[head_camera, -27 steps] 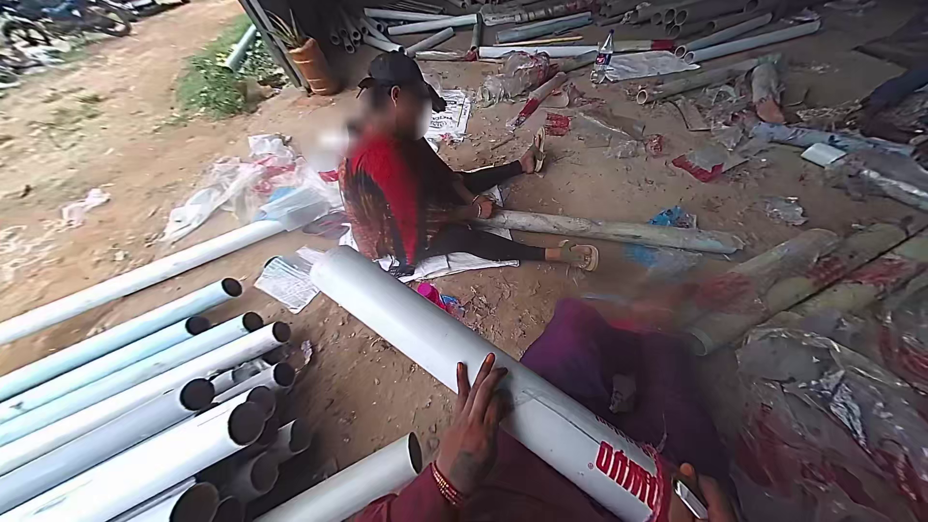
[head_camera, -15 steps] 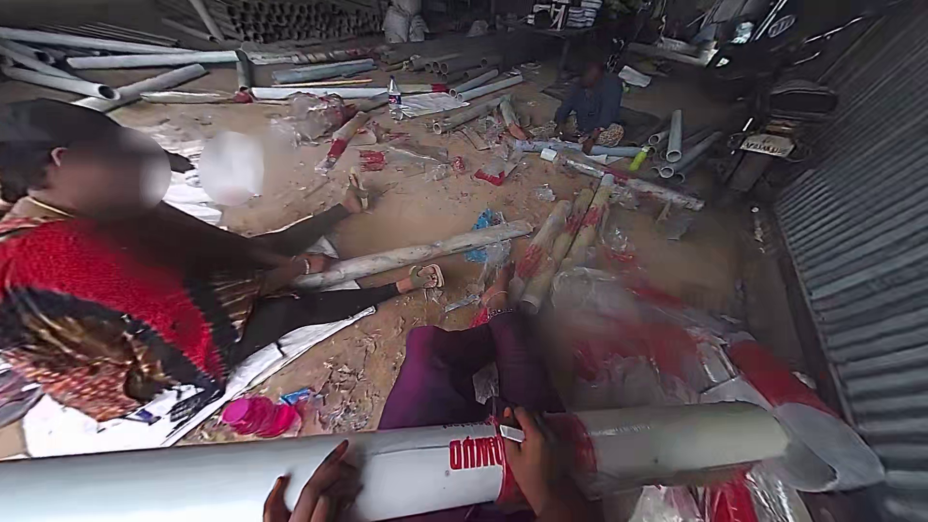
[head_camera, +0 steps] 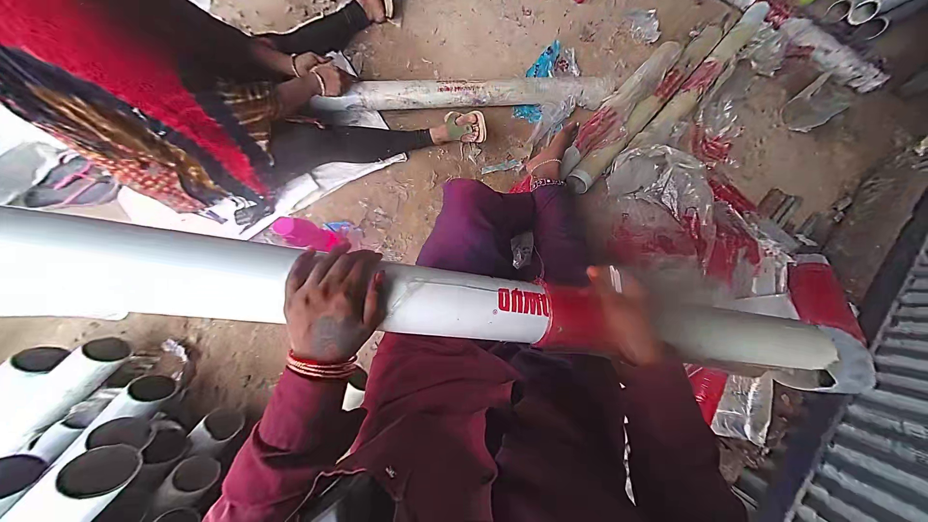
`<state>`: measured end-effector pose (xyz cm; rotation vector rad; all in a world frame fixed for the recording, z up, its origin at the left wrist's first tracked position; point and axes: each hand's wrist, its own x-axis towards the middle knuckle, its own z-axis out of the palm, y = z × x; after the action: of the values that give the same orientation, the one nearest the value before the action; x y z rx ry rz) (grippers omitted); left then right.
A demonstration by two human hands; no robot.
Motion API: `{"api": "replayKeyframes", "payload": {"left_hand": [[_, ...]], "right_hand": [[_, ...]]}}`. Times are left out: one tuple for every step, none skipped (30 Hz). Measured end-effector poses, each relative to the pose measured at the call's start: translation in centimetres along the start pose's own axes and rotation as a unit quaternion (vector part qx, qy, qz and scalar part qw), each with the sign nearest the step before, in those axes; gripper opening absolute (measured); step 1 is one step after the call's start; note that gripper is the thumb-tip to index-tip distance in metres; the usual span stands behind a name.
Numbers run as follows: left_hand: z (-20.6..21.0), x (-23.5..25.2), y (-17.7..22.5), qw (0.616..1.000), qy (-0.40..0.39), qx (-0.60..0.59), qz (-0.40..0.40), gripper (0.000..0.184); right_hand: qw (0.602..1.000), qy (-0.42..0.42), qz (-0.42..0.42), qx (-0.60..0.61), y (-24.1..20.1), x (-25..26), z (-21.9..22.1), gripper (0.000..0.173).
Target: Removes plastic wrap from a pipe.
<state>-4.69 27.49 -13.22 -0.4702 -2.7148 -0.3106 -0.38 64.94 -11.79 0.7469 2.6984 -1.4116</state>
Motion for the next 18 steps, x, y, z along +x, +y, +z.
{"api": "replayKeyframes", "payload": {"left_hand": [[0.3,-0.2,-0.1,1.0,0.014,0.005,0.002,0.055],[0.5,-0.3,-0.2,1.0,0.028,0.006,0.002,0.056],[0.7,-0.5,-0.3,0.999,0.042,0.007,0.001,0.057],[0.7,-0.7,-0.4,0.998,0.056,0.008,-0.001,0.059],[0.8,-1.2,-0.4,0.997,0.071,0.008,-0.004,0.06],[1.0,-1.7,-0.4,0.996,0.087,0.009,-0.007,0.06],[1.2,-2.1,-0.4,0.994,0.105,0.009,-0.01,0.061],[1.4,-2.4,-0.4,0.992,0.124,0.01,-0.01,0.062],[1.6,-2.6,-0.3,0.99,0.139,0.01,-0.008,0.062],[1.8,-2.7,-0.2,0.989,0.151,0.008,-0.004,0.062],[1.9,-2.7,-0.2,0.987,0.16,0.007,0.0,0.061],[2.1,-2.6,-0.2,0.986,0.169,0.002,0.005,0.061],[2.2,-2.5,-0.2,0.984,0.175,-0.004,0.009,0.061],[2.4,-2.3,-0.2,0.983,0.18,-0.009,0.013,0.061],[2.5,-2.1,-0.2,0.982,0.186,-0.013,0.018,0.061],[2.5,-2.0,-0.2,0.981,0.19,-0.016,0.021,0.06],[2.5,-1.9,-0.2,0.981,0.192,-0.019,0.022,0.06],[2.5,-1.7,-0.2,0.981,0.193,-0.022,0.023,0.06]], "right_hand": [[0.999,-0.03,0.033,-0.017,-0.2,0.6,-0.8,0.032],[0.996,-0.057,0.051,-0.035,-0.9,1.0,-1.4,0.042],[0.994,-0.078,0.054,-0.054,-1.8,1.3,-1.4,0.045],[0.992,-0.099,0.048,-0.067,-2.8,1.3,-1.2,0.042],[0.989,-0.122,0.025,-0.077,-3.7,1.0,-0.6,0.036],[0.987,-0.144,-0.021,-0.076,-4.4,0.6,0.0,0.03],[0.981,-0.16,-0.085,-0.064,-5.0,0.3,0.9,0.027],[0.971,-0.175,-0.151,-0.057,-5.6,0.0,2.0,0.026],[0.957,-0.188,-0.212,-0.059,-6.1,-0.4,3.2,0.029],[0.941,-0.197,-0.267,-0.071,-6.6,-0.8,4.5,0.032],[0.923,-0.205,-0.314,-0.092,-7.1,-1.3,5.8,0.033],[0.906,-0.21,-0.349,-0.112,-7.7,-1.9,7.0,0.034],[0.891,-0.214,-0.377,-0.133,-8.3,-2.4,8.0,0.035],[0.878,-0.214,-0.399,-0.155,-8.9,-2.9,8.7,0.036],[0.869,-0.213,-0.412,-0.172,-9.5,-3.3,9.2,0.037],[0.865,-0.209,-0.419,-0.179,-10.0,-3.6,9.6,0.035],[0.862,-0.187,-0.436,-0.178,-10.1,-3.8,10.0,0.03],[0.861,-0.163,-0.45,-0.172,-10.1,-3.8,10.3,0.027]]}}
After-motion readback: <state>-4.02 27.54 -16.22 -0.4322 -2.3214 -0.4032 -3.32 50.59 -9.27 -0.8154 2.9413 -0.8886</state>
